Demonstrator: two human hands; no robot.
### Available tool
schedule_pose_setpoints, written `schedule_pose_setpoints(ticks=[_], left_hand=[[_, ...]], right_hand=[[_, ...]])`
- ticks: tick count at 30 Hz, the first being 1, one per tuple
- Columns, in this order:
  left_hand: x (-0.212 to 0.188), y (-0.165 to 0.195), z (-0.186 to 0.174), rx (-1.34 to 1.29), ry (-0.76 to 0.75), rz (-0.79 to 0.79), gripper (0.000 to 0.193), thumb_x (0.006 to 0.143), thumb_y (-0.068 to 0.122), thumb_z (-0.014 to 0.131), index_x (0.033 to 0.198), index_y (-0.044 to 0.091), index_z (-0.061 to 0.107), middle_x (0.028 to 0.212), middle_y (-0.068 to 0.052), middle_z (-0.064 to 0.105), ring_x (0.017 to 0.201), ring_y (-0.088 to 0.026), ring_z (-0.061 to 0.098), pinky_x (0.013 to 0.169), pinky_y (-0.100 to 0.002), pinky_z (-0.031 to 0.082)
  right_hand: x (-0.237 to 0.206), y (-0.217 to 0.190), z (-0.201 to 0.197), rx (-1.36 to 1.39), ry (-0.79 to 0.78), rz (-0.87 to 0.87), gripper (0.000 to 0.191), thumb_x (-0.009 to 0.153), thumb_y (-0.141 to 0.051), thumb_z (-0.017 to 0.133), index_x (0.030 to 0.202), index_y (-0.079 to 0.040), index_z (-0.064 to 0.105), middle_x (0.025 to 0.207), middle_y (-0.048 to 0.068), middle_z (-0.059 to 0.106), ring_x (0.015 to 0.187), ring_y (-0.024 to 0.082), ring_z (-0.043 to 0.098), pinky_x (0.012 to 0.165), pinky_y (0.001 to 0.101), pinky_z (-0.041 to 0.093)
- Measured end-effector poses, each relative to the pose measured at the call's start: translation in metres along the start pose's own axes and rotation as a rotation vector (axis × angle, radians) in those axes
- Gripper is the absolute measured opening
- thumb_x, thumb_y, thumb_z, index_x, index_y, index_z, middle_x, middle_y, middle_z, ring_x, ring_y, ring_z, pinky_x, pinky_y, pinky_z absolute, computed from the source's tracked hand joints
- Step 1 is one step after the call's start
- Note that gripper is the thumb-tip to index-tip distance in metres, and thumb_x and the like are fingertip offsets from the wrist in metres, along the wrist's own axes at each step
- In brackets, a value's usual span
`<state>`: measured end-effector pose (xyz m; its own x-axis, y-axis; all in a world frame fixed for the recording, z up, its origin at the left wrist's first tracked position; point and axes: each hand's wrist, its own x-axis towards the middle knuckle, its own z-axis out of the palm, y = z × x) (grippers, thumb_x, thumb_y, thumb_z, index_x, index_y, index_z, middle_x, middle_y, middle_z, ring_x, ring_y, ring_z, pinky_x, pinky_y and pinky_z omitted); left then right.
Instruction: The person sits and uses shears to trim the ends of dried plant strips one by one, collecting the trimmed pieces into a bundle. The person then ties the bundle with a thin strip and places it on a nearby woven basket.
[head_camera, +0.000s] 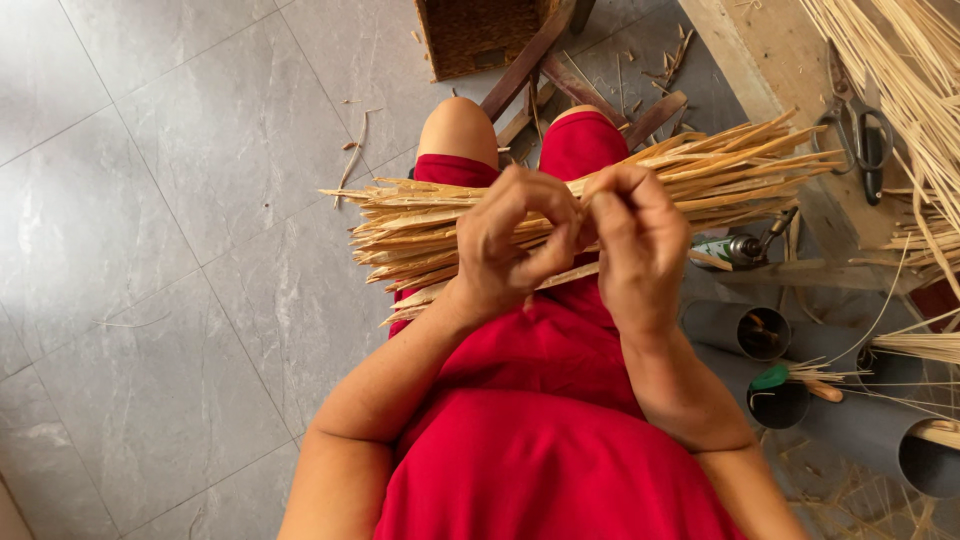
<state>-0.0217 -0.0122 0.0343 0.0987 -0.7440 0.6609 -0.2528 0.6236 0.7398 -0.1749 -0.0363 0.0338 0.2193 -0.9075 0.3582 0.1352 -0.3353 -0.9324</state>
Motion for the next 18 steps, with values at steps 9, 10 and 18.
schedule_pose_setpoints(ticks=[9, 10, 18], left_hand=[[-0.012, -0.030, -0.025, -1.030, 0.293, -0.374, 0.007, 0.116, 0.011, 0.048, 0.112, 0.006, 0.046, 0.096, -0.014, 0.067, 0.086, -0.019, 0.065, 0.085, -0.034, 0.057], [-0.013, -0.033, -0.034, -1.024, 0.347, -0.377, 0.006, 0.113, 0.012, 0.049, 0.110, 0.007, 0.047, 0.094, -0.011, 0.065, 0.084, -0.017, 0.063, 0.082, -0.033, 0.057], [-0.006, -0.040, -0.110, -0.862, 0.708, -0.316, 0.009, 0.112, 0.014, 0.057, 0.108, 0.011, 0.049, 0.087, -0.004, 0.059, 0.073, -0.012, 0.058, 0.069, -0.028, 0.054]], right_hand=[[0.004, 0.033, -0.076, 0.878, 0.205, 0.192, 0.015, 0.114, -0.016, 0.060, 0.122, -0.007, 0.068, 0.112, 0.016, 0.073, 0.080, 0.012, 0.067, 0.071, 0.0226, 0.057], [0.003, 0.038, -0.092, 0.892, 0.225, 0.175, 0.014, 0.114, -0.016, 0.059, 0.121, -0.006, 0.067, 0.112, 0.015, 0.073, 0.081, 0.012, 0.068, 0.073, 0.0231, 0.058], [-0.034, 0.070, -0.255, 0.894, 0.542, -0.022, 0.015, 0.124, -0.016, 0.052, 0.119, -0.005, 0.062, 0.117, 0.013, 0.071, 0.082, 0.013, 0.068, 0.075, 0.0215, 0.057]])
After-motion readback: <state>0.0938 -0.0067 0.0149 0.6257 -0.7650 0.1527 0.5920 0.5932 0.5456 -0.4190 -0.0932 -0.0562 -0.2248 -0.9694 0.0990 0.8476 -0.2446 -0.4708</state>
